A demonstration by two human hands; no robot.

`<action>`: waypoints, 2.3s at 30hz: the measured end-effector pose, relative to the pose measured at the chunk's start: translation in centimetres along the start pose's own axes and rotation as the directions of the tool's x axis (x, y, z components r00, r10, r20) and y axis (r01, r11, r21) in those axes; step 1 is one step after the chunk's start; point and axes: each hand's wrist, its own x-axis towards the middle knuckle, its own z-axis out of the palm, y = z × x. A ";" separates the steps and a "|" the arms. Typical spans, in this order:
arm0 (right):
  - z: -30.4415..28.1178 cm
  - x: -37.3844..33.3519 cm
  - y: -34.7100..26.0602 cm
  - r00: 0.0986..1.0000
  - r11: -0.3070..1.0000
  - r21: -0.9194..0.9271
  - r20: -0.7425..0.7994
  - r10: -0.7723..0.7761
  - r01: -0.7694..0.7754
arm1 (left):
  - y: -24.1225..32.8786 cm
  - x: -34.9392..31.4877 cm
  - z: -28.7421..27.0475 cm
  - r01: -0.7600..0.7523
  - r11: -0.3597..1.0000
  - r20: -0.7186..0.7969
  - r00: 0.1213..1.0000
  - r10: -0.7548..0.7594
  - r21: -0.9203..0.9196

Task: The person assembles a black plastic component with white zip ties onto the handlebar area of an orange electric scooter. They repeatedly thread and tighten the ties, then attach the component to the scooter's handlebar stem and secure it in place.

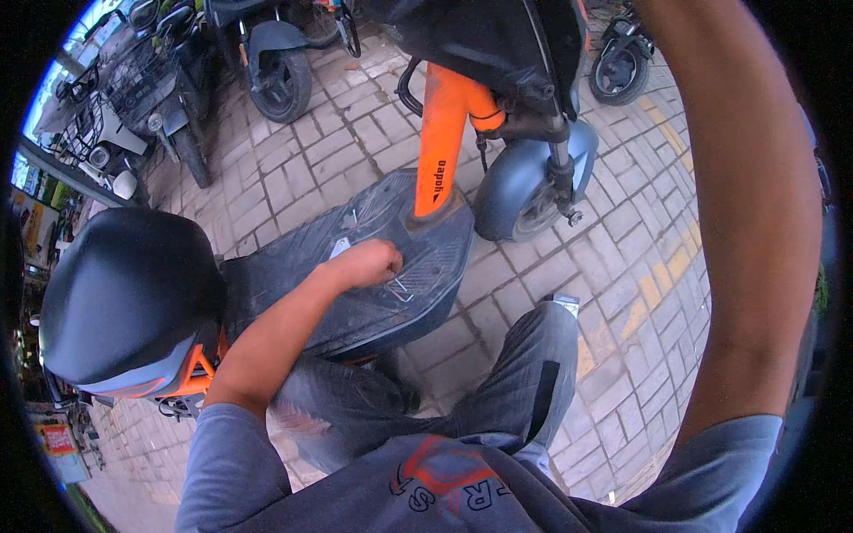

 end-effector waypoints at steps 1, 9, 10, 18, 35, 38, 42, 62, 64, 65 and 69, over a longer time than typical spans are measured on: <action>-0.3 -0.1 -0.5 1.000 1.000 -0.015 -0.006 -0.004 0.004 | 0.3 0.2 0.1 -0.014 1.000 0.049 0.999 0.014 0.008; -0.3 1.4 -1.8 0.967 0.965 0.071 0.002 0.254 -0.253 | 0.2 0.5 0.4 0.033 0.998 0.053 0.998 -0.029 -0.061; -0.5 1.2 -1.8 0.972 0.967 0.091 0.019 0.236 -0.237 | 0.8 0.2 0.0 0.071 0.993 0.075 0.995 -0.064 -0.095; -0.9 1.1 -1.2 0.973 0.968 0.103 0.054 0.225 -0.229 | 10.3 -0.4 -14.0 -0.307 0.556 -0.545 0.770 -0.332 -0.772; -0.5 2.0 -0.5 0.968 0.961 0.116 0.034 0.247 -0.249 | 19.5 7.5 -27.4 -0.971 -0.201 -0.886 0.205 -0.415 -0.130; -0.5 2.0 -0.2 0.971 0.959 0.149 0.032 0.237 -0.239 | 19.9 7.6 -27.1 -0.983 -0.134 -0.911 0.168 -0.377 -0.126; -0.4 2.2 1.4 0.998 0.998 0.017 -0.028 0.062 -0.061 | 20.3 8.3 -27.0 -0.994 -0.081 -0.904 0.101 -0.415 -0.073; -0.7 1.3 -1.8 0.969 0.963 0.115 0.047 0.241 -0.245 | 21.2 8.7 -27.2 -0.986 -0.163 -0.866 0.113 -0.486 -0.037; -0.8 1.3 -1.5 0.971 0.960 0.149 0.056 0.231 -0.236 | 21.3 9.0 -27.0 -0.987 -0.155 -0.872 0.101 -0.479 -0.029; -0.6 1.6 -1.0 0.969 0.958 0.145 0.037 0.245 -0.247 | 21.4 9.2 -26.9 -0.990 -0.137 -0.872 0.085 -0.482 -0.021; -0.6 1.2 -1.7 0.978 0.963 0.171 0.058 0.202 -0.209 | 21.5 9.5 -26.6 -1.000 -0.028 -0.867 0.012 -0.498 0.003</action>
